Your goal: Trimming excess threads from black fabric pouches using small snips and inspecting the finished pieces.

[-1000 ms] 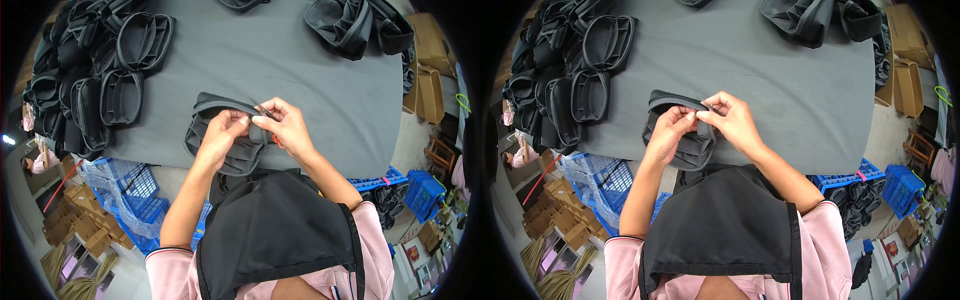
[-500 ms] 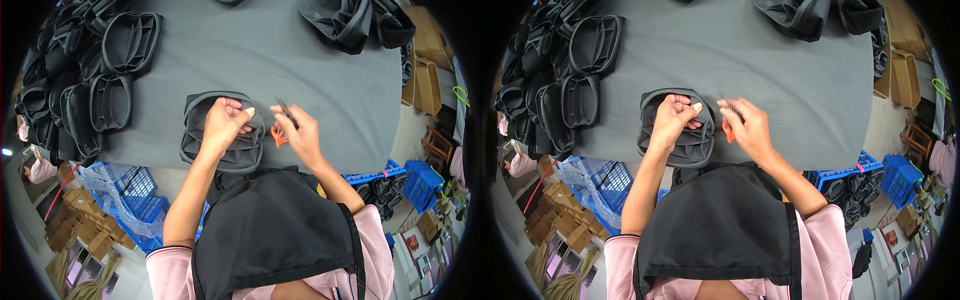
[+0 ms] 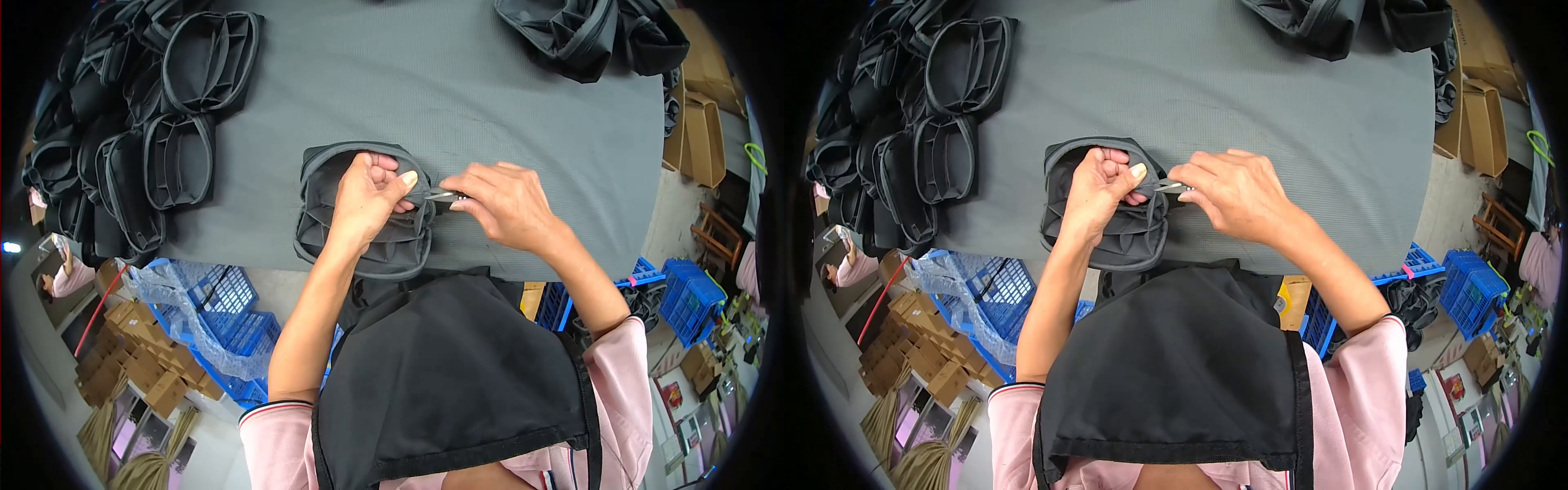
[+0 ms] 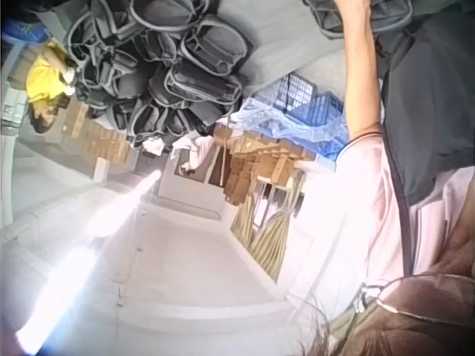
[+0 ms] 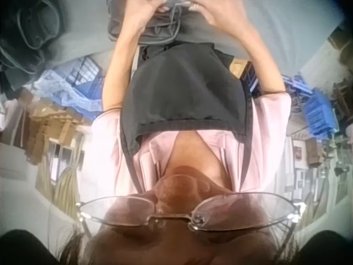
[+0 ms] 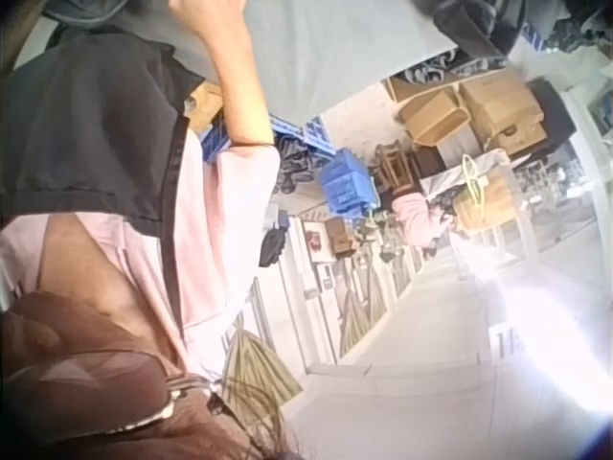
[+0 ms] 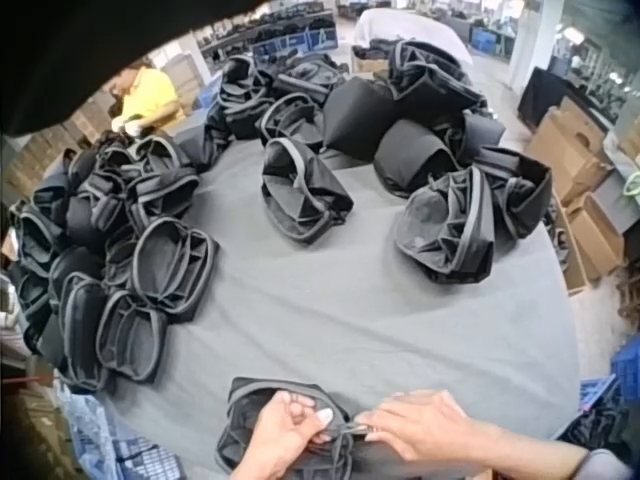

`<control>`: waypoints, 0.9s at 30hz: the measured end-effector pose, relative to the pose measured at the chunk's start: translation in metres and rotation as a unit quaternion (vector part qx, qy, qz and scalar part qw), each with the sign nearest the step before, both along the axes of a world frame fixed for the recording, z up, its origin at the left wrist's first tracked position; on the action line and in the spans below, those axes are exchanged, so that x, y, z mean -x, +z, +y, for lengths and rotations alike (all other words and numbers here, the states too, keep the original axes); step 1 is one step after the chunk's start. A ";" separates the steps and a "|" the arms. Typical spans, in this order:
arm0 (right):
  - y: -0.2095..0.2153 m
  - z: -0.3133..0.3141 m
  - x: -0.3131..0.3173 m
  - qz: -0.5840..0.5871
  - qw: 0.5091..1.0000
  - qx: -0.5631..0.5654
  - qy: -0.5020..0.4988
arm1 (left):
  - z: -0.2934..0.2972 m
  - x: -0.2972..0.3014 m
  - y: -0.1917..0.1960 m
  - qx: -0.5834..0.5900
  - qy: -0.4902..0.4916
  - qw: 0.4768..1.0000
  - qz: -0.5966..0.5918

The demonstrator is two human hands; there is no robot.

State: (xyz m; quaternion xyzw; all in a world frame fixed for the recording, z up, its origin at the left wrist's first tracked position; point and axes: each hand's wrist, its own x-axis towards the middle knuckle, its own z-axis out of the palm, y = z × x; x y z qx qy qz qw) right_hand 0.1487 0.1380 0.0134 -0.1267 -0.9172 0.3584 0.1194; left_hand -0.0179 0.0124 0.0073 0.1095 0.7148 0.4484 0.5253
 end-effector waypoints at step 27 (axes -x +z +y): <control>-0.018 -0.018 -0.012 0.058 0.931 0.339 -0.123 | -0.010 0.000 -0.002 0.061 -0.044 0.996 0.053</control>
